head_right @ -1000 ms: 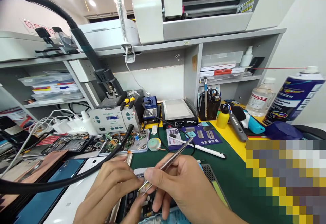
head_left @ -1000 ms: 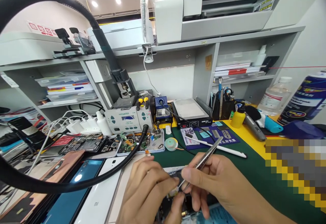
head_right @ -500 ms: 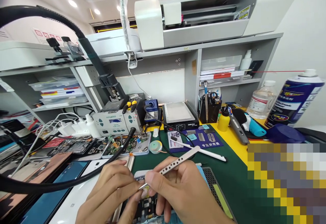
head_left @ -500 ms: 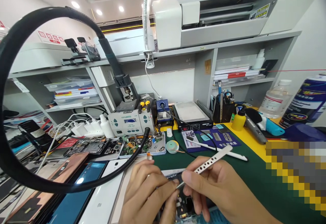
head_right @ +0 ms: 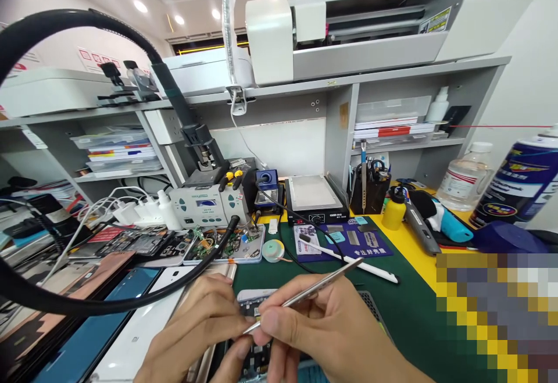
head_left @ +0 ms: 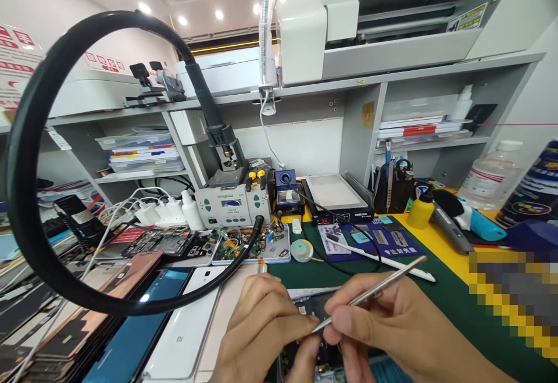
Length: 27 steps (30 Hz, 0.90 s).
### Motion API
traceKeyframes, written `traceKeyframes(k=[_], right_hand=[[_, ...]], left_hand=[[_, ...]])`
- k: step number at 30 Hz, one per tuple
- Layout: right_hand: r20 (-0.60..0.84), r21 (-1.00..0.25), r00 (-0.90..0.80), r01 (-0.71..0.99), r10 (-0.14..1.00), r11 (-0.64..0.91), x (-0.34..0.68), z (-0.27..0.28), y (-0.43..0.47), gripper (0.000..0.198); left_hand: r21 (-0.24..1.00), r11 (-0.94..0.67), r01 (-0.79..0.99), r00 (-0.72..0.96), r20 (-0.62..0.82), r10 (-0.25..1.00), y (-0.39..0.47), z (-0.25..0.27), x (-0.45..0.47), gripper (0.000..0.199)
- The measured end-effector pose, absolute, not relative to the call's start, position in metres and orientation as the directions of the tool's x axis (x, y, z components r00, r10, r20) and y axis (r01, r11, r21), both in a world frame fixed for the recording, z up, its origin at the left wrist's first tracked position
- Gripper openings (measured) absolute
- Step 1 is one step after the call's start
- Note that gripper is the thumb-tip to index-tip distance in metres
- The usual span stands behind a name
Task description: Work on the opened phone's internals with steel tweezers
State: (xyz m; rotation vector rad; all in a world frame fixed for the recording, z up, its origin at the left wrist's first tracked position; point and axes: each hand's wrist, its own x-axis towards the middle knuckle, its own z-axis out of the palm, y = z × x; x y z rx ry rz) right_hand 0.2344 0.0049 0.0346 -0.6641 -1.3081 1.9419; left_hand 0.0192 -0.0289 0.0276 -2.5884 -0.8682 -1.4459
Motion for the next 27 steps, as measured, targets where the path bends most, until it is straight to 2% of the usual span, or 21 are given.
traceKeyframes(k=[27], right_hand=[[-0.019, -0.926, -0.632, -0.281, 0.774, -0.251, 0.2388, 0.0366, 0.0002, 0.018]], left_hand=[[0.246, -0.837, 0.488, 0.358, 0.819, 0.449, -0.0327, 0.0233, 0.0173, 0.031]])
